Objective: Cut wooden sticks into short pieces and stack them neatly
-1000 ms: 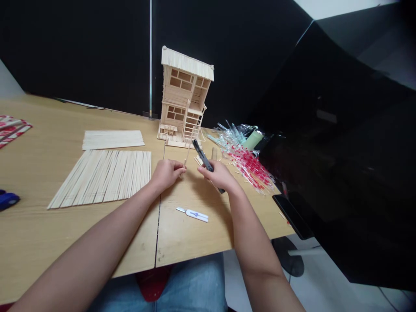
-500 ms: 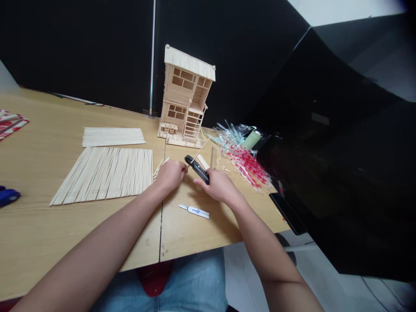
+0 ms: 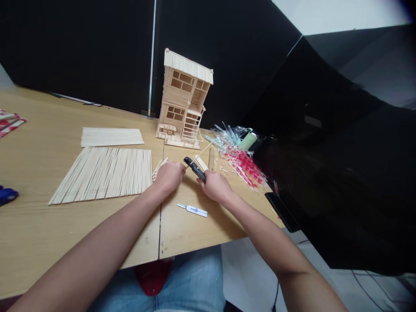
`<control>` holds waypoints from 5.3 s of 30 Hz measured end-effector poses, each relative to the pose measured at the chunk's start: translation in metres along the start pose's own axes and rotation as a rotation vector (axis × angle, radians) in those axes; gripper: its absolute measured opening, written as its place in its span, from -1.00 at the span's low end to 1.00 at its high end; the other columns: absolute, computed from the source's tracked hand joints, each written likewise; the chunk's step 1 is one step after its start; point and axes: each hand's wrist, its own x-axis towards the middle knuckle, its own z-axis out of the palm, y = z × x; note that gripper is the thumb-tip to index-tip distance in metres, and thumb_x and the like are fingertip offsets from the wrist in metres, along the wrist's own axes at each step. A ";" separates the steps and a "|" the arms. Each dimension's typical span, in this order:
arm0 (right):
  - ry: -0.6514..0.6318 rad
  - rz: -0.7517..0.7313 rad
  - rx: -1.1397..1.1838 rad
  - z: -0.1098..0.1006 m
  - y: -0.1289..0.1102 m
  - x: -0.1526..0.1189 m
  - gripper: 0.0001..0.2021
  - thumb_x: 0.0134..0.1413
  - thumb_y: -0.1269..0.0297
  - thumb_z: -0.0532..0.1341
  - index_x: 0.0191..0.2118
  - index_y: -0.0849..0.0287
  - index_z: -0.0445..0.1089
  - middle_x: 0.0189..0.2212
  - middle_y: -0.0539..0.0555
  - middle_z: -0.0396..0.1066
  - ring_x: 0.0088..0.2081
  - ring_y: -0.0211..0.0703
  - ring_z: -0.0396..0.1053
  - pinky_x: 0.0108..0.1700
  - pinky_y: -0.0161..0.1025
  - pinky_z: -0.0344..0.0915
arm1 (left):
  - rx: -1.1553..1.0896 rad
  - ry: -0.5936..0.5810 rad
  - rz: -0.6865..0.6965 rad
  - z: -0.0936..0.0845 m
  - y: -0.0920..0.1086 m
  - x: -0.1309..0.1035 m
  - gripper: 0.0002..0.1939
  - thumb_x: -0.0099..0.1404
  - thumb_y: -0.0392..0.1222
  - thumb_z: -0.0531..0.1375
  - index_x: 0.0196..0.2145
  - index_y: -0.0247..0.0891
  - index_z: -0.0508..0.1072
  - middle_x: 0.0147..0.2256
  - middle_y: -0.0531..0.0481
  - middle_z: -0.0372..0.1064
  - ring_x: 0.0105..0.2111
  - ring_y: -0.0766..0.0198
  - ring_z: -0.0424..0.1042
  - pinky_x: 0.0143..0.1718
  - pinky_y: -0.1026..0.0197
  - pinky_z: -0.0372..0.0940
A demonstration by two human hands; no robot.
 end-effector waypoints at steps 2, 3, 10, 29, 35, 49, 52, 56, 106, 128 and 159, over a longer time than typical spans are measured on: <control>-0.007 0.000 0.006 0.004 0.003 0.001 -0.70 0.30 0.10 0.12 -0.06 0.22 0.41 -0.23 0.29 0.55 -0.22 0.12 0.52 -0.20 -0.15 0.33 | 0.014 -0.009 0.002 -0.001 0.003 -0.001 -0.66 0.33 -0.14 0.03 -0.33 -0.24 0.60 -0.28 -0.26 0.58 -0.26 -0.01 0.53 -0.33 0.15 0.21; -0.010 -0.002 0.010 0.005 0.005 0.001 -0.70 0.30 0.11 0.12 -0.06 0.22 0.41 -0.22 0.29 0.55 -0.21 0.11 0.52 -0.20 -0.16 0.33 | 0.020 -0.012 0.003 -0.001 0.004 -0.002 -0.66 0.33 -0.15 0.03 -0.33 -0.24 0.60 -0.28 -0.26 0.58 -0.26 -0.01 0.54 -0.32 0.15 0.21; 0.020 -0.045 0.000 0.005 0.011 -0.001 -0.61 0.31 -0.04 0.09 -0.02 0.17 0.39 -0.21 0.25 0.56 -0.18 0.11 0.53 -0.18 -0.16 0.34 | 0.026 -0.011 0.003 -0.003 0.007 -0.004 -0.66 0.34 -0.14 0.03 -0.30 -0.25 0.60 -0.27 -0.29 0.58 -0.24 -0.03 0.53 -0.29 0.13 0.24; -0.006 0.045 -0.029 0.012 0.013 0.005 -0.62 0.32 0.02 0.08 -0.03 0.22 0.44 -0.19 0.31 0.55 -0.17 0.13 0.53 -0.16 -0.14 0.35 | 0.016 -0.011 0.000 0.001 0.005 -0.002 -0.66 0.33 -0.15 0.01 -0.34 -0.24 0.59 -0.27 -0.30 0.58 -0.26 -0.01 0.54 -0.28 0.13 0.25; 0.007 0.027 -0.032 0.013 0.014 0.005 -0.62 0.31 0.03 0.09 -0.04 0.22 0.45 -0.20 0.29 0.55 -0.18 0.12 0.53 -0.16 -0.16 0.36 | 0.003 -0.005 -0.001 0.001 0.005 -0.003 -0.64 0.33 -0.15 0.00 -0.35 -0.23 0.59 -0.29 -0.28 0.58 -0.28 0.00 0.54 -0.30 0.13 0.25; 0.048 0.083 0.030 0.000 0.017 0.008 -0.42 0.18 -0.28 0.12 -0.13 0.19 0.50 -0.27 0.28 0.56 -0.20 0.13 0.52 -0.18 -0.16 0.33 | -0.057 0.030 -0.008 0.001 0.003 -0.002 -0.67 0.32 -0.14 0.04 -0.34 -0.24 0.60 -0.30 -0.30 0.58 -0.25 -0.05 0.54 -0.28 0.12 0.27; 0.039 0.108 0.054 -0.001 0.015 0.010 -0.39 0.13 -0.32 0.14 -0.16 0.21 0.49 -0.29 0.28 0.55 -0.22 0.15 0.52 -0.21 -0.17 0.33 | -0.075 0.040 -0.008 0.000 0.002 -0.003 -0.66 0.32 -0.12 0.03 -0.34 -0.23 0.60 -0.30 -0.28 0.58 -0.25 -0.05 0.54 -0.29 0.12 0.27; 0.057 0.072 0.122 0.005 0.016 0.011 -0.65 0.16 0.03 0.29 -0.10 0.21 0.45 -0.21 0.24 0.54 -0.20 0.05 0.50 -0.21 -0.23 0.29 | -0.080 0.040 -0.024 0.000 0.001 -0.003 -0.67 0.31 -0.14 0.03 -0.32 -0.21 0.61 -0.29 -0.24 0.58 -0.25 -0.02 0.54 -0.29 0.14 0.27; 0.188 0.163 0.432 0.021 0.041 0.042 -0.61 0.23 -0.05 0.15 -0.36 0.18 0.50 -0.49 0.05 0.48 -0.40 -0.06 0.44 -0.38 -0.28 0.25 | -0.130 0.095 -0.057 -0.001 0.001 -0.003 -0.67 0.35 -0.10 0.05 -0.28 -0.20 0.61 -0.29 -0.21 0.58 -0.25 0.01 0.53 -0.28 0.14 0.27; 0.142 -0.022 0.165 0.034 0.013 0.160 -0.75 0.12 0.33 0.21 -0.07 0.07 0.47 -0.20 0.11 0.54 -0.16 0.01 0.44 -0.10 -0.21 0.30 | 0.178 0.023 -0.267 -0.015 -0.032 0.008 -0.70 0.30 -0.26 0.05 -0.25 -0.38 0.58 -0.21 -0.38 0.52 -0.15 -0.12 0.49 -0.26 0.09 0.30; 0.459 -0.208 1.453 0.010 -0.011 0.108 -0.77 -0.08 0.16 0.28 -0.40 0.10 0.22 -0.46 -0.09 0.26 -0.45 -0.30 0.25 -0.33 -0.32 0.29 | -0.780 0.209 -0.199 0.021 -0.018 0.011 -0.71 0.28 -0.06 0.20 -0.19 -0.27 0.62 -0.32 -0.07 0.60 -0.38 0.20 0.53 -0.28 0.22 0.33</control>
